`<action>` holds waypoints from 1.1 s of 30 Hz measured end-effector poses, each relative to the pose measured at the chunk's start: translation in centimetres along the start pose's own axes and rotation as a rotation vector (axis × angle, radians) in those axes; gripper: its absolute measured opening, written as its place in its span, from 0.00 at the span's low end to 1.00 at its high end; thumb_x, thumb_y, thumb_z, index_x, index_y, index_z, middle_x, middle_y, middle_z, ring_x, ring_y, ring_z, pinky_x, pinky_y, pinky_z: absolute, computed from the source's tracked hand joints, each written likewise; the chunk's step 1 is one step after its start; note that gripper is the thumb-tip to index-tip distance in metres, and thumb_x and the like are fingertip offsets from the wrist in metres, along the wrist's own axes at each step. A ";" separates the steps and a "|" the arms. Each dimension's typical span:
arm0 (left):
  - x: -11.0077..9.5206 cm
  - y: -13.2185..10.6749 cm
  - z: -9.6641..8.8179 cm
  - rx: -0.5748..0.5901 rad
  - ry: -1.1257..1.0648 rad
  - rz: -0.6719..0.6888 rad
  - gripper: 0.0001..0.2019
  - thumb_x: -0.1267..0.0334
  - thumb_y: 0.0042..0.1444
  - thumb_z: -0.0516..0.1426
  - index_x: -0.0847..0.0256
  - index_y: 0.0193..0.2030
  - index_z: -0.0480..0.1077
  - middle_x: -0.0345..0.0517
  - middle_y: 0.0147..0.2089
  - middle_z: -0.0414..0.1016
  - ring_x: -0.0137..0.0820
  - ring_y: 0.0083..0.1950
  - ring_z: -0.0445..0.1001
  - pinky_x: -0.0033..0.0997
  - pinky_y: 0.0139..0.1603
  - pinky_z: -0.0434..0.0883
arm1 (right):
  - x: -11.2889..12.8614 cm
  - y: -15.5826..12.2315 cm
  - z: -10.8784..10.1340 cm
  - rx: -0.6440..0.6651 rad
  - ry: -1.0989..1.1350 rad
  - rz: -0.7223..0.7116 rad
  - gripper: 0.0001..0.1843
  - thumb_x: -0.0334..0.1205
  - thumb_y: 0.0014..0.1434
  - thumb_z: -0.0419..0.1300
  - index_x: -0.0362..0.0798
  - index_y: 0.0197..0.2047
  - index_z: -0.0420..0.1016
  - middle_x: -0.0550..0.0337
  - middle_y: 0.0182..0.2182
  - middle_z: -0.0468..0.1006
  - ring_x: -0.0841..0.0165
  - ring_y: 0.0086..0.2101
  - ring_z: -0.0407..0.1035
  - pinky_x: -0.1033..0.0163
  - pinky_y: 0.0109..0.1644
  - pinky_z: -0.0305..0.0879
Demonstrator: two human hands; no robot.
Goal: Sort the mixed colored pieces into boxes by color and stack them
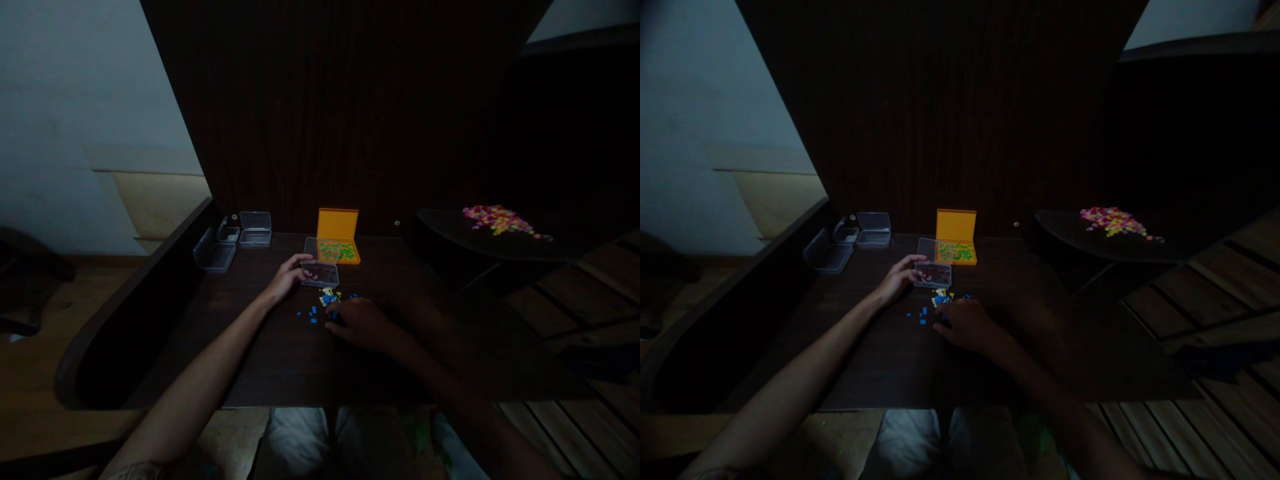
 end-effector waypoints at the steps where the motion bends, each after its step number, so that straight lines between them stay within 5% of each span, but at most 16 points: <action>1: 0.0 0.0 0.0 0.001 0.001 0.001 0.24 0.72 0.36 0.53 0.61 0.45 0.71 0.45 0.48 0.77 0.30 0.35 0.76 0.34 0.44 0.71 | -0.1 -0.1 0.0 -0.007 0.006 -0.007 0.16 0.46 0.63 0.57 0.50 0.51 0.73 0.53 0.46 0.80 0.59 0.46 0.73 0.58 0.49 0.61; 8: 0.0 0.0 0.0 -0.001 -0.005 0.000 0.24 0.71 0.35 0.54 0.61 0.45 0.71 0.45 0.47 0.77 0.30 0.35 0.76 0.32 0.42 0.70 | 0.0 -0.1 -0.1 0.002 0.003 -0.039 0.12 0.37 0.64 0.54 0.49 0.48 0.75 0.54 0.42 0.81 0.62 0.43 0.74 0.61 0.45 0.61; 28: 0.0 -0.1 0.0 0.003 -0.010 -0.013 0.25 0.72 0.34 0.54 0.61 0.45 0.70 0.44 0.46 0.77 0.30 0.35 0.75 0.33 0.43 0.70 | 0.3 1.7 0.3 0.013 -0.019 -0.026 0.13 0.41 0.69 0.50 0.49 0.46 0.75 0.51 0.42 0.80 0.62 0.43 0.72 0.61 0.45 0.59; 33: 0.0 -0.1 -0.1 0.010 -0.003 -0.010 0.25 0.71 0.35 0.53 0.60 0.46 0.70 0.44 0.48 0.76 0.29 0.36 0.75 0.34 0.45 0.70 | -0.3 2.1 -1.0 -0.252 0.187 -0.141 0.12 0.39 0.69 0.49 0.48 0.42 0.73 0.55 0.40 0.79 0.66 0.42 0.72 0.63 0.48 0.61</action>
Point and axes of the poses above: each hand's wrist, its own y-axis towards the middle knuckle, its own z-axis out of the palm, x = y × z, the point moved 1 cm from there along y, towards the middle knuckle
